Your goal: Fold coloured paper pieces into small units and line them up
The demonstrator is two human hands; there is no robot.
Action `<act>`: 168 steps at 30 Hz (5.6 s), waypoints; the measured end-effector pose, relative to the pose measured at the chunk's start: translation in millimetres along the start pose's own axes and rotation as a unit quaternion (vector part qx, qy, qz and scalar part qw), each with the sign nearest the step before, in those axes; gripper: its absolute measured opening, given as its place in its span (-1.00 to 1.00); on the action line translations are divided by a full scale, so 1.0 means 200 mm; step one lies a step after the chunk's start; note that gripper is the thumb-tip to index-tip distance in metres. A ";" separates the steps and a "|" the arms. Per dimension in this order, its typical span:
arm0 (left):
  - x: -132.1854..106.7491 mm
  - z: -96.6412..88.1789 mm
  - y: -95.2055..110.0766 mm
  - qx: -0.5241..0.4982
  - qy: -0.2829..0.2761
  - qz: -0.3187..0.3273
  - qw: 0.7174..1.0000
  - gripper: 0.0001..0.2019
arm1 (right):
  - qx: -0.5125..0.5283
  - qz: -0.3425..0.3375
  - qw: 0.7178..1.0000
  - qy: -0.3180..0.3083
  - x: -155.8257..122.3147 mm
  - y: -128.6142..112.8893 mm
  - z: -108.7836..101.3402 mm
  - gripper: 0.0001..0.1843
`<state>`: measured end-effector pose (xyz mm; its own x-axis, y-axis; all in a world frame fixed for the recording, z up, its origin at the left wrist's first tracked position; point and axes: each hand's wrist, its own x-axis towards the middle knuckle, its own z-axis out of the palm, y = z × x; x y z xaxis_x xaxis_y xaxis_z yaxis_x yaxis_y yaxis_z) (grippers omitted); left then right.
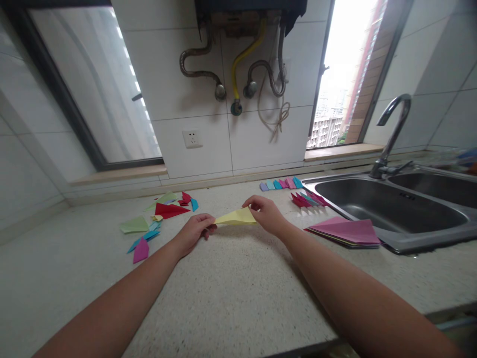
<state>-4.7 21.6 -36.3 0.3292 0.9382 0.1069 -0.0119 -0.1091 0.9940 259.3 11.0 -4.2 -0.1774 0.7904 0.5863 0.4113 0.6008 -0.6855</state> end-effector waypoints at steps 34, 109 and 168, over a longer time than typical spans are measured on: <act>-0.02 0.00 0.02 -0.022 0.016 0.013 1.000 -0.77 | -0.015 -0.006 1.000 0.013 0.01 0.02 -0.01 -0.84; 0.00 0.00 0.01 0.060 0.149 0.104 0.982 -0.62 | -0.017 0.060 0.998 0.014 0.03 0.04 -0.04 -0.73; -0.01 0.01 -0.01 0.027 0.010 0.015 0.999 -0.74 | 0.006 0.041 0.998 0.052 0.04 0.05 -0.06 -0.85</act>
<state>-4.1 20.1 -37.7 0.3101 0.9406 0.1382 0.0291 -0.1547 0.9875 273.1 22.0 -1.9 -0.0508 0.8205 0.5694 0.4089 0.5372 -0.7377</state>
